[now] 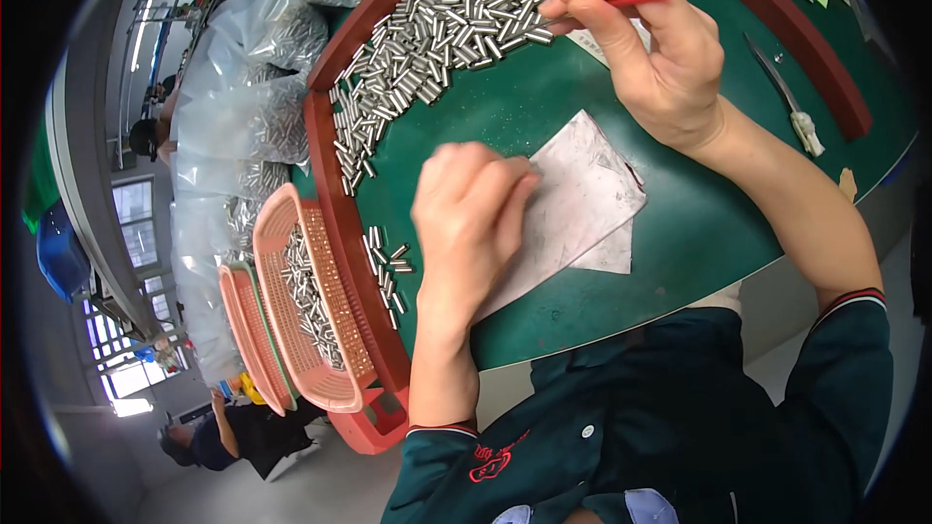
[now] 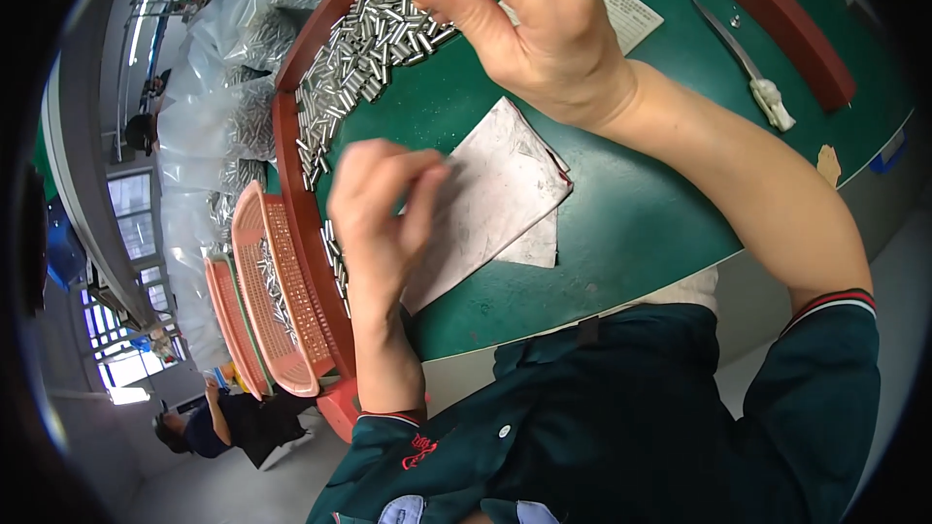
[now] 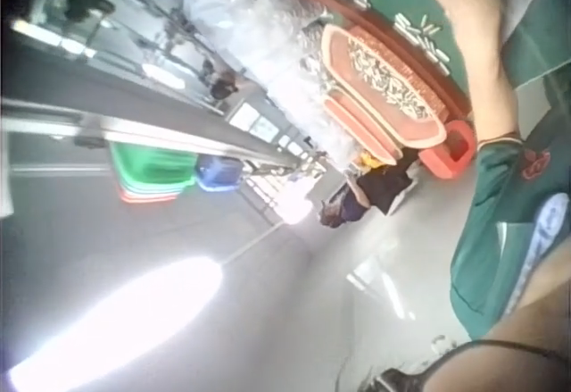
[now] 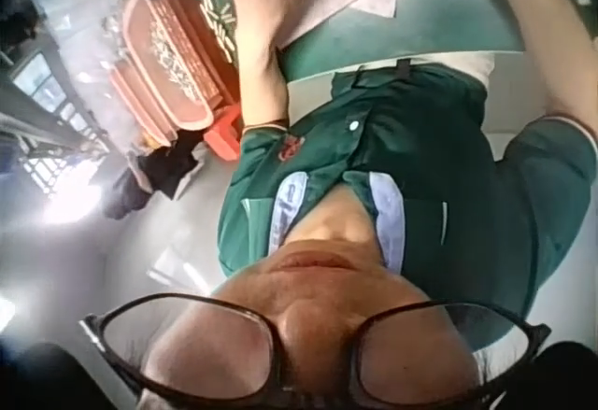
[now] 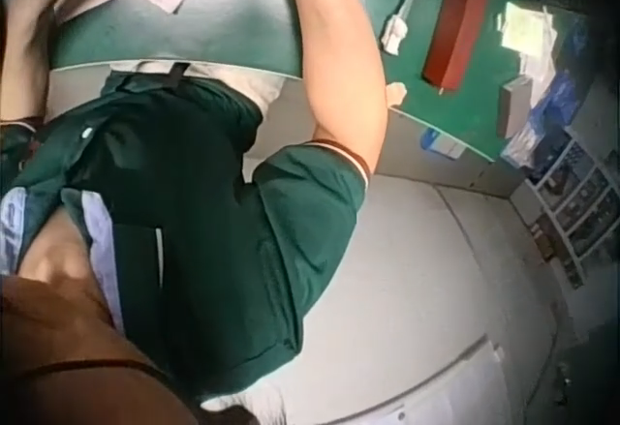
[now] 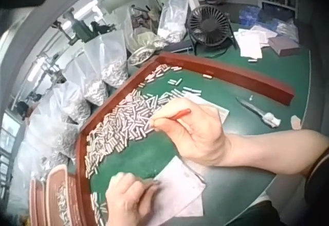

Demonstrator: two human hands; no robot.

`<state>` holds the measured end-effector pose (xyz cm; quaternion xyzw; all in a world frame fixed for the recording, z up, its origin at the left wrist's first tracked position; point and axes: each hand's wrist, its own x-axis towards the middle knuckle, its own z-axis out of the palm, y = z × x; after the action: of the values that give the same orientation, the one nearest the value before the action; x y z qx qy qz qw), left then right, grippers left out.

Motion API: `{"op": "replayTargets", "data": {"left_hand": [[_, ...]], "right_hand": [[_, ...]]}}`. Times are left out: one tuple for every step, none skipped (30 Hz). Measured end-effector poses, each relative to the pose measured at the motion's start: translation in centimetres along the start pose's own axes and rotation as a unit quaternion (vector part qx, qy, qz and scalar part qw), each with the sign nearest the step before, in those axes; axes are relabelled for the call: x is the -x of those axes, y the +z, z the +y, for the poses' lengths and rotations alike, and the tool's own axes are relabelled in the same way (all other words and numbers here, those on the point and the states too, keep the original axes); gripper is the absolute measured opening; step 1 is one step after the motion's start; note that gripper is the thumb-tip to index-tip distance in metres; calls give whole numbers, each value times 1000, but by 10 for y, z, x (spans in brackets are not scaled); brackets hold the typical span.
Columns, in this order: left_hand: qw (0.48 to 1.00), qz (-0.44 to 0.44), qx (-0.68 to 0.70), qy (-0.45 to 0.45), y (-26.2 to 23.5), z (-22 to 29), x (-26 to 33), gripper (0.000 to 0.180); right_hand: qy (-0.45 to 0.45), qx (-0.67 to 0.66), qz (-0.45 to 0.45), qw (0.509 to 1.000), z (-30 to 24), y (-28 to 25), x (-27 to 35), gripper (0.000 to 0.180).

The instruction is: Inspecting and cleaning small metal cylindrical components using a thin metal pick tool at a factory workstation.

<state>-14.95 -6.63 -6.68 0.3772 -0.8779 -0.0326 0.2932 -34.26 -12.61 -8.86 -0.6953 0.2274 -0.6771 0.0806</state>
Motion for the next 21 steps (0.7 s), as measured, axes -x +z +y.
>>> {"op": "replayTargets", "data": {"left_hand": [[996, -68, 11, -48, 9, 1, 0, 11], [999, -37, 5, -18, 6, 1, 0, 12], [1000, -5, -1, 12, 1, 4, 0, 12], [995, 97, -2, 38, 0, 9, 1, 14], [989, 135, -13, 53, -2, 13, 3, 16], [992, 120, -17, 44, 2, 12, 5, 15], [999, -8, -39, 25, 5, 6, 9, 13], [999, -36, 2, -30, 17, 5, 11, 12], [999, -3, -35, 19, 10, 4, 15, 12], [995, 88, -35, 15, 3, 10, 16, 11], [985, 172, -28, 10, -1, 14, 15, 11], [979, 202, -5, 12, 0, 13, 14, 12], [993, 96, -65, 26, 1, 13, 10, 11], [993, -45, -107, 6, 12, 8, 14, 12], [998, -6, -65, -11, 13, 3, 18, 12], [998, 52, -41, -2, 7, 6, 19, 12], [986, 155, -48, 22, 7, 11, 19, 11], [981, 181, -60, 23, 3, 13, 17, 11], [989, 128, -68, 30, 4, 14, 16, 9], [994, -20, -111, 0, 11, 10, 20, 9], [997, -4, -72, -37, 15, 5, 23, 11]], "right_hand": [[3, -2, 5, 1000, 2, 0, 1, 7], [5, -5, 10, 1000, 3, 0, 2, 7], [8, -10, 10, 1000, 2, -1, 2, 6], [11, -7, 15, 1000, 3, -1, 4, 6], [10, 9, 19, 1000, 3, -1, 5, 6], [10, 25, 23, 999, 3, -1, 5, 6], [77, 71, 26, 994, -19, -4, -5, 7], [78, 69, 28, 994, -20, -5, -6, 7], [70, 60, 19, 996, -21, -7, -6, 7], [65, 56, 13, 996, -20, -8, -5, 7], [59, 59, 27, 996, -20, -8, -6, 7], [62, 63, 30, 996, -18, -7, -5, 7], [62, 62, 34, 996, -18, -6, -5, 8], [61, 54, 36, 996, -19, -3, -6, 8], [56, 49, 26, 997, -23, -1, -7, 8], [54, 57, 20, 997, -22, -3, -5, 8], [53, 61, 20, 997, -21, -4, -4, 8], [55, 66, 22, 996, -18, -4, -3, 8], [52, 59, 26, 997, -17, -2, -4, 8], [50, 53, 30, 997, -18, 1, -4, 8], [47, 57, 26, 997, -21, 0, -6, 8]]}}
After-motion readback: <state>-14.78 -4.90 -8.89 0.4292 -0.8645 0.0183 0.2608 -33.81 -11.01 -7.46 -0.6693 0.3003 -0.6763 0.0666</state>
